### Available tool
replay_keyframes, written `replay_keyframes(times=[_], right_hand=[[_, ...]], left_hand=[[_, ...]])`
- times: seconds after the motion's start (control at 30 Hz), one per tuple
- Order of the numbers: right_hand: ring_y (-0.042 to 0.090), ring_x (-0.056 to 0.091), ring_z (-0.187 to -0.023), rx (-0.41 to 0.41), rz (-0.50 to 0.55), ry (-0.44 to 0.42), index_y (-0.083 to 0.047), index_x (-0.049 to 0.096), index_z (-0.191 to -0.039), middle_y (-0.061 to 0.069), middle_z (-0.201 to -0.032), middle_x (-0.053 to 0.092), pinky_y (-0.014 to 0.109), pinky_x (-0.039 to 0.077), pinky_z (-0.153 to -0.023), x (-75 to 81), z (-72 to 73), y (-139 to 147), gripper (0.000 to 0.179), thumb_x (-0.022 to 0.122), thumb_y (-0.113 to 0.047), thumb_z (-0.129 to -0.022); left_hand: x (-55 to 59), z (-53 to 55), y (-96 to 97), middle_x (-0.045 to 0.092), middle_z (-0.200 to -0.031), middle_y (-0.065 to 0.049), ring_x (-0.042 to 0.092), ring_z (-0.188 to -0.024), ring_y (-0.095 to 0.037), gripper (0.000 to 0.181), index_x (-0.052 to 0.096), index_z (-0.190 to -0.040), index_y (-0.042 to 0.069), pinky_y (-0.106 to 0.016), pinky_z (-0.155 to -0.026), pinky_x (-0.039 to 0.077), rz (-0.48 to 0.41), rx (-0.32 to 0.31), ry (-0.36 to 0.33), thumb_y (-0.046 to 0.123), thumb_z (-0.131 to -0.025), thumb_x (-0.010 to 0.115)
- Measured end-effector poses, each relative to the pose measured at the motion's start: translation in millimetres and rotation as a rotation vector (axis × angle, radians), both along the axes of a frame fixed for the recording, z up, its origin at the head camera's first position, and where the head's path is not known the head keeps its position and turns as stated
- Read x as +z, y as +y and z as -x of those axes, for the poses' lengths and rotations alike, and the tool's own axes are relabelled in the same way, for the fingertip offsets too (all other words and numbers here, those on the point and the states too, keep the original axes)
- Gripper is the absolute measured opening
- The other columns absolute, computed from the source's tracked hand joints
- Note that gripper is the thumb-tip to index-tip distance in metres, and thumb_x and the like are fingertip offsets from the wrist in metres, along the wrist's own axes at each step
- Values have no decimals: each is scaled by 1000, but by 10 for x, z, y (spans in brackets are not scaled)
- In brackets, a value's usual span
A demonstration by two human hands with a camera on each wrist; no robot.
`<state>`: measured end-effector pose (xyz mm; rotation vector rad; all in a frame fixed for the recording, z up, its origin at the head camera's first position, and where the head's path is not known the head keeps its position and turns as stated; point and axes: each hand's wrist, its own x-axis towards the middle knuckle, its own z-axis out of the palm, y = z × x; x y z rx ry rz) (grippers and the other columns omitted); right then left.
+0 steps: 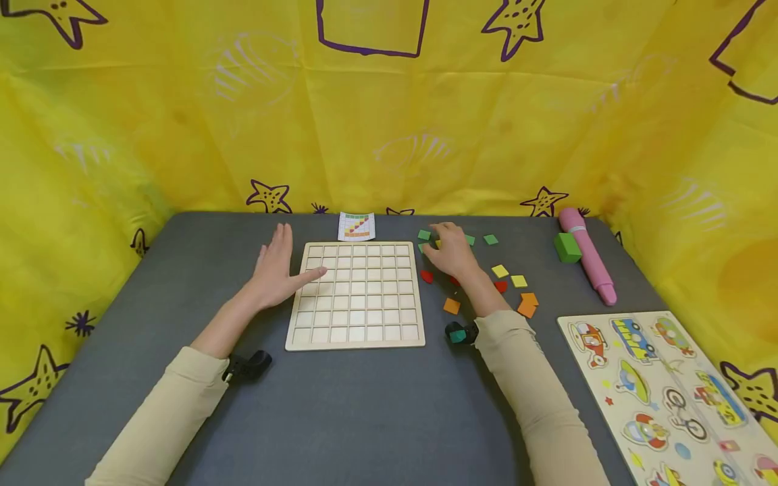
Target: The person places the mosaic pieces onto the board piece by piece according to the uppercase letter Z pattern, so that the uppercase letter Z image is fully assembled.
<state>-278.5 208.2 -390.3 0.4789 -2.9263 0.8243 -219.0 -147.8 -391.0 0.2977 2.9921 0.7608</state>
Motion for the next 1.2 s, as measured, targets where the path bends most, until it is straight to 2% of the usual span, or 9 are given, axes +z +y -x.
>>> replay_keyframes(times=[0.13,0.27,0.4,0.6,0.7,0.77,1.0,1.1,1.2], right_hand=[[46,46,-122,56,-43,15,10,60,-125,30,-129,55,58,29,-106,-25,66,-25,40,63,-9,-91],[45,50,-116,105,-87,30,8,65,-119,28,-122,60,56,34,-103,-56,97,-19,34,66,-6,-89],[43,47,-115,82,-81,-4,5,68,-115,25,-121,61,54,37,-99,-70,104,4,30,68,-14,-92],[42,43,-120,15,-81,-42,3,68,-114,22,-122,60,54,37,-100,-81,94,62,35,71,-24,-91],[40,47,-114,-7,-65,-30,2,70,-110,21,-116,63,54,39,-96,-89,85,62,34,71,-25,-90],[37,53,-108,-27,-15,-28,1,70,-109,19,-111,65,51,42,-93,-82,83,15,34,72,-27,-89],[27,64,-94,-61,218,-92,-3,69,-108,13,-101,70,42,51,-81,-9,48,-426,34,74,-30,-88],[25,64,-93,-24,242,-123,-6,71,-108,10,-99,70,40,51,-79,-1,37,-695,32,74,-30,-88],[22,64,-91,35,221,-130,-7,72,-107,7,-97,71,38,50,-80,-14,41,-989,30,75,-31,-87]], left_hand=[[-91,-137,-59,-19,-159,-17,-12,-147,-31,120,-15,-152,2,-53,-116,-3,-92,-82,-164,74,-84,53],[-165,-236,-107,-18,-160,-16,-13,-147,-29,122,-14,-153,2,-51,-116,-4,-120,-162,-240,71,-83,58],[-193,-291,-147,-13,-161,-16,-10,-148,-26,123,-8,-154,1,-47,-117,-4,-100,-228,-221,68,-80,64],[-197,-304,-164,-12,-161,-17,-10,-148,-27,133,-5,-154,-2,-47,-117,-4,-50,-315,-183,67,-71,74],[-198,-309,-166,-12,-160,-19,-11,-148,-28,137,-4,-154,-3,-48,-116,-4,-8,-368,-169,67,-68,77],[-198,-315,-175,-12,-160,-19,-11,-147,-29,139,-3,-154,-3,-50,-116,-3,17,-393,-161,68,-66,77],[-196,-327,-171,-12,-160,-21,-10,-147,-31,141,-1,-153,-5,-49,-116,-2,65,-419,-130,70,-63,77],[-193,-336,-164,-12,-160,-22,-10,-147,-32,140,1,-153,-5,-49,-116,-2,64,-417,-126,70,-63,78],[-201,-343,-167,-13,-160,-21,-10,-147,-31,140,2,-154,-4,-49,-117,-2,66,-410,-132,69,-62,78]])
